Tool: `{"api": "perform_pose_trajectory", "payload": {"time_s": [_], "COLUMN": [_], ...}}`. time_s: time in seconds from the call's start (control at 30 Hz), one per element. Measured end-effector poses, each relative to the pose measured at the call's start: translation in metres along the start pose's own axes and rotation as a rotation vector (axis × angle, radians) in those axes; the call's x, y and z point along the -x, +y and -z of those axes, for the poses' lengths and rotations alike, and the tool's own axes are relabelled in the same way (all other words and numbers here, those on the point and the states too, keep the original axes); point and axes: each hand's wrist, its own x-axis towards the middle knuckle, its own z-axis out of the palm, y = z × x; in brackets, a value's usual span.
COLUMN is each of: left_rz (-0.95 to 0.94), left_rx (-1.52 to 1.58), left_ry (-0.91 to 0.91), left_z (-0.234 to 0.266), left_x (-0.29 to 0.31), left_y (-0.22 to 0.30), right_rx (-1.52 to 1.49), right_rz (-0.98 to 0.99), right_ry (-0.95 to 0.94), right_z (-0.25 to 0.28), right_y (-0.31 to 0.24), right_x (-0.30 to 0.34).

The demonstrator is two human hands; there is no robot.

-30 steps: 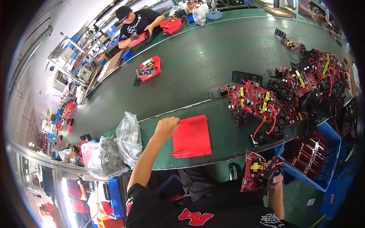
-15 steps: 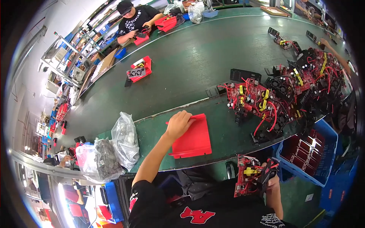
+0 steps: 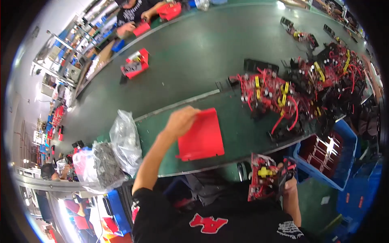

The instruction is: Assembling electronic components by snapping together housings, circuit boards, and cooling fan modules.

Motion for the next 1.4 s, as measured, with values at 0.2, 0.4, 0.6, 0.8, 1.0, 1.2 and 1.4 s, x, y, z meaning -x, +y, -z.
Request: {"api": "perform_pose_trajectory", "payload": {"time_s": [0.2,0.4,0.6,0.8,1.0,1.2,1.4], "left_rz": [0.075,0.015,0.104,0.149,0.131,0.008,0.131], "left_rx": [0.053,-0.147,-0.040,0.036,-0.015,-0.002,0.044], "left_ry": [0.066,0.374,0.328,0.218,0.220,0.208,0.009], "left_z": [0.014,-0.009,-0.007,0.002,0.001,0.002,0.008], "left_x": [0.011,0.011,0.011,0.013,0.013,0.023,0.056], "left_y": [-0.010,0.002,0.004,-0.001,-0.003,-0.008,0.108], "right_rx": [-0.049,0.019,0.012,0.006,0.020,0.067,0.026], "right_rz": [0.179,-0.002,-0.014,0.012,-0.058,-0.047,0.071], "right_ry": [-0.001,-0.074,-0.123,-0.047,-0.135,-0.080,-0.010], "right_z": [-0.045,-0.020,-0.014,-0.022,-0.021,-0.021,-0.022], "right_y": [0.000,0.001,0.011,0.014,0.011,0.017,0.017], "right_x": [-0.002,-0.003,0.003,0.004,-0.001,-0.006,-0.001]}}
